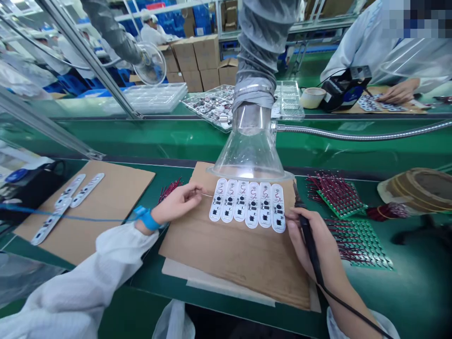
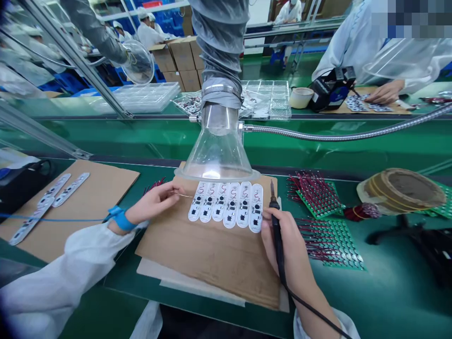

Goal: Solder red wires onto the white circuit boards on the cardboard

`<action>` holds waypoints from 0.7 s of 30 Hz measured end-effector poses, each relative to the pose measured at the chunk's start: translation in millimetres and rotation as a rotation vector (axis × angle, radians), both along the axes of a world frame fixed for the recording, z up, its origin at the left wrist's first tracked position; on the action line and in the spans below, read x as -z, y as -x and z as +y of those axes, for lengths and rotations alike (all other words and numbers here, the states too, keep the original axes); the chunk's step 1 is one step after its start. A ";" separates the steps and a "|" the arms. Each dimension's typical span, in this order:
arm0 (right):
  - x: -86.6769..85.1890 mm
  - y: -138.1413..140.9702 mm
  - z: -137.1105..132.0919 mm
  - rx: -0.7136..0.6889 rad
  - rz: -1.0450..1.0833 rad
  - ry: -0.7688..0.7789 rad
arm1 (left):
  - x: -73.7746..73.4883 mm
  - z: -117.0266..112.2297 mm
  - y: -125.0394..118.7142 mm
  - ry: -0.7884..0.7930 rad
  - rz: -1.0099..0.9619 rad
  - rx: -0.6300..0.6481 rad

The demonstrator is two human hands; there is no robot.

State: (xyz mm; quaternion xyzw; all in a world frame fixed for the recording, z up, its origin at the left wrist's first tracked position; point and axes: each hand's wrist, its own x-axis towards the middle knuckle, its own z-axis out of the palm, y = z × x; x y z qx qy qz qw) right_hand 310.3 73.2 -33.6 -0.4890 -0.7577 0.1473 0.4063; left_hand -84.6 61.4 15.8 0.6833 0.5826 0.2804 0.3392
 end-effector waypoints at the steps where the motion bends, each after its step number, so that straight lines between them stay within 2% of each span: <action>1: -1.8 -1.1 0.1 0.001 -0.008 -0.019 | -3.0 0.4 6.5 -0.032 -0.022 0.040; 3: -7.3 -0.9 -1.1 -0.003 -0.015 -0.062 | -8.6 0.5 9.0 -0.117 -0.035 0.144; 6: -21.2 12.1 -5.6 -0.101 -0.043 -0.082 | -15.3 1.2 -9.4 -0.279 -0.032 0.311; 8: -32.6 30.7 -8.1 -0.207 -0.078 -0.050 | -17.8 2.8 -26.6 -0.349 -0.045 0.393; 11: -46.7 64.7 -6.5 -0.301 -0.126 -0.025 | -17.8 6.5 -42.1 -0.364 -0.069 0.494; 15: -49.9 94.4 2.3 -0.312 -0.202 -0.036 | -12.8 12.6 -33.3 -0.406 -0.023 0.434; 21: -40.6 98.4 9.0 -0.210 -0.201 -0.052 | 7.2 26.8 8.9 -0.645 0.128 0.391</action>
